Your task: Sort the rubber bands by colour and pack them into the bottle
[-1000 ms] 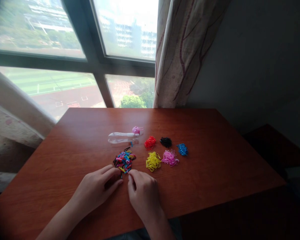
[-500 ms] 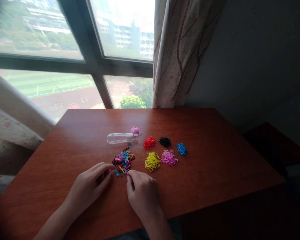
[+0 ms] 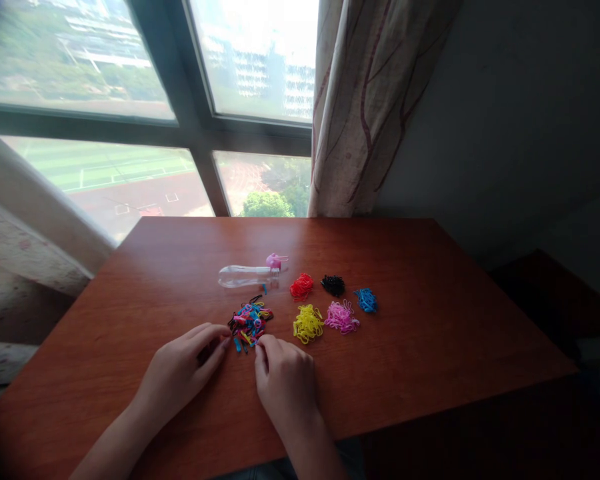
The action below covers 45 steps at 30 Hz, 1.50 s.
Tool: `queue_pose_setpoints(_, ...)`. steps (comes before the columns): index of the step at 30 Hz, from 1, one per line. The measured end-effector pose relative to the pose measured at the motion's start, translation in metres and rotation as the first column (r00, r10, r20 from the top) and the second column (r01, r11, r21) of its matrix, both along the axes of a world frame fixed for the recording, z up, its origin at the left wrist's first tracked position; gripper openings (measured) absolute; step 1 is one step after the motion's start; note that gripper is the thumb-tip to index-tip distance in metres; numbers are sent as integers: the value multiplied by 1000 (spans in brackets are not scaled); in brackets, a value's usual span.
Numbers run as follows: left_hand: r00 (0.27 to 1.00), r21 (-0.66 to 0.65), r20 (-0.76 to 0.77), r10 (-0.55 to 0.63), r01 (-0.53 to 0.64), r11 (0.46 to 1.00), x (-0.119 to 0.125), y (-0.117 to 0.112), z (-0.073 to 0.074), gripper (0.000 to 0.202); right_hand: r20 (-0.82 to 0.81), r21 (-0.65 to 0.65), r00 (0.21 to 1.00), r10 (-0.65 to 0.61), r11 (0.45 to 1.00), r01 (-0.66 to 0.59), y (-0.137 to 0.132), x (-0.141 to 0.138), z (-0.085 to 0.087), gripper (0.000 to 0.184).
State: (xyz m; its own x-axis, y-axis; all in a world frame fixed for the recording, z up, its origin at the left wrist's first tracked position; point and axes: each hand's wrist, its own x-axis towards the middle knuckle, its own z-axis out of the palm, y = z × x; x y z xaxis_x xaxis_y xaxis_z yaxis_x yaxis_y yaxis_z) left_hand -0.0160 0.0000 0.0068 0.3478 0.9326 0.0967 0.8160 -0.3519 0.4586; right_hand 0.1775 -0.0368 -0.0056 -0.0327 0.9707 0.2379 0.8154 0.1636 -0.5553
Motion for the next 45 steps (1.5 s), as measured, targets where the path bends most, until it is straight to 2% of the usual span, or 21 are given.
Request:
queue_pose_setpoints(8, 1000, 23, -24, -9, 9, 1000, 3, 1, 1, 18, -13, -40, 1000, -8, 999, 7, 2, -1, 2, 7)
queue_pose_setpoints(14, 1000, 30, -17, -13, 13, 999, 3, 1, 1, 19, -9, -1, 1000, -4, 1000, 4, 3, -2, 0, 12)
queue_pose_setpoints(31, 1000, 25, 0, -22, 22, 999, 4, 1, 4, 19, -170, 51, 985, 2, 999, 6, -2, 1, 0, 15)
queue_pose_setpoints(39, 1000, 19, 7, -16, 16, 1000, 4, 1, 3, 19, -200, 41, 979, -35, 998, 44, 0, 2, 2, 17)
queue_pose_setpoints(45, 1000, 14, -4, -15, 15, 1000, 3, 1, 3, 19, -223, 92, 974, -44, 994, 66, -9, 10, 3, 18)
